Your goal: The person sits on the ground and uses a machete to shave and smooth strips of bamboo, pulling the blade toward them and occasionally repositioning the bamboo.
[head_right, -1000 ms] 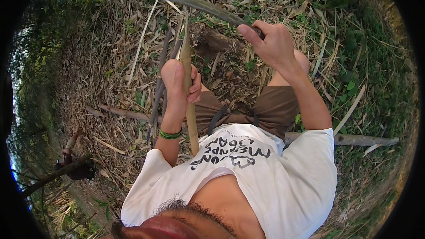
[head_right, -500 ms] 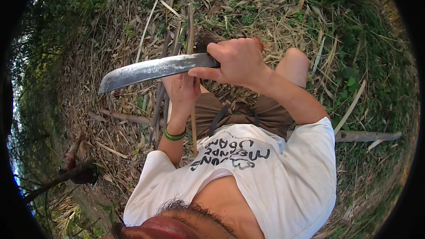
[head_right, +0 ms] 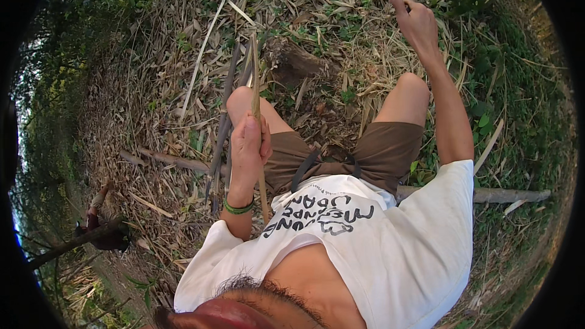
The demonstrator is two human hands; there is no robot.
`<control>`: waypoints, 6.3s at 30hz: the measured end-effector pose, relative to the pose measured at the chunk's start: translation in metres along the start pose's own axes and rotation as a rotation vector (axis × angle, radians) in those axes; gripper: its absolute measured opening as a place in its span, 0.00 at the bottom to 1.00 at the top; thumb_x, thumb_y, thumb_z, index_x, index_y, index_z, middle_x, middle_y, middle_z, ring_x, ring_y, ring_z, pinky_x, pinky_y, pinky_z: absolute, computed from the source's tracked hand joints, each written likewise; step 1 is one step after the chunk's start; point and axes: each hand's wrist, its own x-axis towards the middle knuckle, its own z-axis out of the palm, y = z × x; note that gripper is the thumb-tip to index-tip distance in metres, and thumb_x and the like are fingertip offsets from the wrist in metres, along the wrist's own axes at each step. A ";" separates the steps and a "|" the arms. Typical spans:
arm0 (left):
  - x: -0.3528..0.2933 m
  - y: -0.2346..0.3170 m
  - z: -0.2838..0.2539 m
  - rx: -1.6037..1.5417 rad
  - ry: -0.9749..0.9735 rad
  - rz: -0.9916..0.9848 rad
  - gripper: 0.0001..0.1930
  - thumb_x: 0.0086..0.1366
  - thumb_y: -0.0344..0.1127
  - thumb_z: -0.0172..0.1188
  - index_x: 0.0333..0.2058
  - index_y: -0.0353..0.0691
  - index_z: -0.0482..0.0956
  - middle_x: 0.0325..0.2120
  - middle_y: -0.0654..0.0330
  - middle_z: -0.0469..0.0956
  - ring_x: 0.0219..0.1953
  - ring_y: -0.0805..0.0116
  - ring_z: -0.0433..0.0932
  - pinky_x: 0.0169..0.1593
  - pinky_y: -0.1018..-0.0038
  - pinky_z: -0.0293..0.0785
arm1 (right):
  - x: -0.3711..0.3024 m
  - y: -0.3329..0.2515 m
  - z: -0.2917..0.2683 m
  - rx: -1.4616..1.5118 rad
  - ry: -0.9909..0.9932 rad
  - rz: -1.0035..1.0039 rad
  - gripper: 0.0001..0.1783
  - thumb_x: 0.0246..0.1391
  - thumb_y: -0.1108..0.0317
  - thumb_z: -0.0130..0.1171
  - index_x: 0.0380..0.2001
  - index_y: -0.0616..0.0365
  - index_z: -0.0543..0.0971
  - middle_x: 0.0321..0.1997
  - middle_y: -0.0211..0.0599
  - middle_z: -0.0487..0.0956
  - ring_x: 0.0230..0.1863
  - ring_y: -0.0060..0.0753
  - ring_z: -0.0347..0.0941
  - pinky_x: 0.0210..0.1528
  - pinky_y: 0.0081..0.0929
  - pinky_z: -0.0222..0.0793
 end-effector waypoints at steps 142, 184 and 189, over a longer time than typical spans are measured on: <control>0.048 -0.011 0.026 0.419 -0.018 0.214 0.25 0.79 0.47 0.37 0.29 0.36 0.72 0.15 0.67 0.66 0.17 0.79 0.64 0.21 0.78 0.59 | -0.115 -0.131 0.025 0.056 0.049 -0.701 0.37 0.49 0.28 0.58 0.15 0.54 0.70 0.14 0.32 0.72 0.15 0.38 0.73 0.16 0.36 0.63; 0.019 0.005 0.011 0.196 0.001 -0.195 0.24 0.78 0.53 0.38 0.34 0.38 0.70 0.17 0.71 0.62 0.17 0.85 0.59 0.20 0.83 0.56 | -0.095 -0.108 0.054 -0.002 0.030 -0.662 0.39 0.52 0.25 0.52 0.17 0.55 0.72 0.13 0.35 0.72 0.15 0.40 0.73 0.18 0.39 0.67; -0.035 0.022 -0.009 0.100 -0.099 -0.075 0.25 0.78 0.55 0.39 0.33 0.39 0.70 0.16 0.71 0.61 0.16 0.84 0.58 0.19 0.83 0.54 | 0.002 0.053 0.018 -0.135 -0.023 0.118 0.48 0.57 0.22 0.42 0.18 0.64 0.76 0.09 0.38 0.69 0.14 0.39 0.71 0.19 0.39 0.63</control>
